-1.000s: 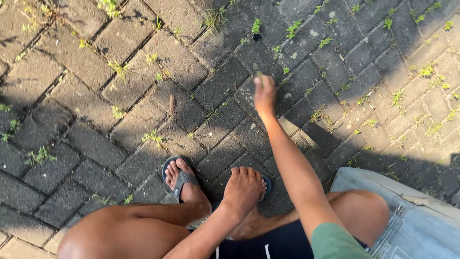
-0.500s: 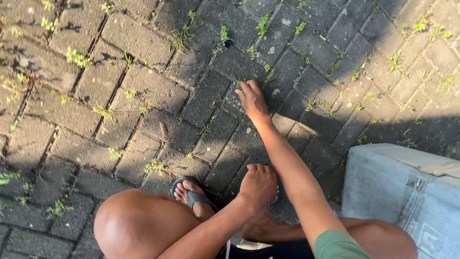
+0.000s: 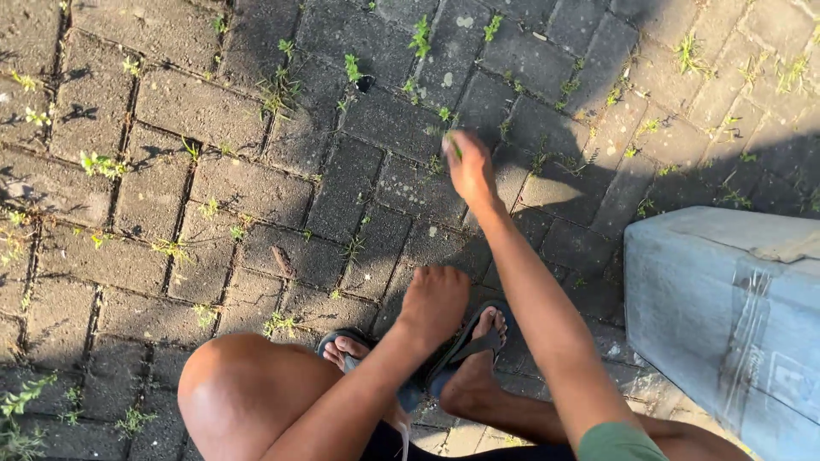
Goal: Pulling weeds from between paving stones and placing them in a trash bin.
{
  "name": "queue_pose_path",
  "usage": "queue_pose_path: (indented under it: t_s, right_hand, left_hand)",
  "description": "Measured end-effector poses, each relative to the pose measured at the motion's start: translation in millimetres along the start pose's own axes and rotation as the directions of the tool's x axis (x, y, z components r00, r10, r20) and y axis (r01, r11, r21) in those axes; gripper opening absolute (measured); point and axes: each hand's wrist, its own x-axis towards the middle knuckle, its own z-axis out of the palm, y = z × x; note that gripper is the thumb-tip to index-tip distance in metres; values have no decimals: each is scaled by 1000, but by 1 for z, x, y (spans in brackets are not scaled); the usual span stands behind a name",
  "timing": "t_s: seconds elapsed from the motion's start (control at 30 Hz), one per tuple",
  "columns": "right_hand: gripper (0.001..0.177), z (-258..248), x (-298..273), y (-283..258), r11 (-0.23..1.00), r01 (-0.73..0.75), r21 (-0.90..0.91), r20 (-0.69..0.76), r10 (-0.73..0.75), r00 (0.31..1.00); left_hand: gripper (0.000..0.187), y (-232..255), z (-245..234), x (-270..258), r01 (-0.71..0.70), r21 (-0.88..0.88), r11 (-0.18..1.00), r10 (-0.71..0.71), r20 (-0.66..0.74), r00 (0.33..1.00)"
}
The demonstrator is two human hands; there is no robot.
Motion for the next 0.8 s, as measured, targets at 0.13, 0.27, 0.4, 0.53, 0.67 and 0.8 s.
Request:
queue_pose_path:
  t_s: [0.13,0.27,0.4,0.53,0.67,0.8]
  right_hand:
    - [25,0,-30,1,999,3,-52,74,1,997]
    - [40,3,-40,-5,996,55,-76,93,-48,995]
    - [49,14,-42,-4,979,185,-90,85,-177,980]
    - [34,29,-42,20,981,179,-79,80,-173,982]
    - [21,28,-34,25,991,134,-32,142,-128,982]
    - [17,43,-36,51,997,24,78,38,-27,999]
  left_hand:
    - [22,-24,-28,6,27,42,999,-20,-151,988]
    - [29,-34,-41,6,21,-104,994,-38,-166,985]
    - [27,-36,-34,3,36,-109,993,-45,-85,995]
    - [27,-37,-34,2,44,-114,993,-58,-119,991]
    - [31,-35,-37,3,33,-128,991,-47,-106,993]
    - [32,-34,-42,4,25,-117,993,-35,-87,996]
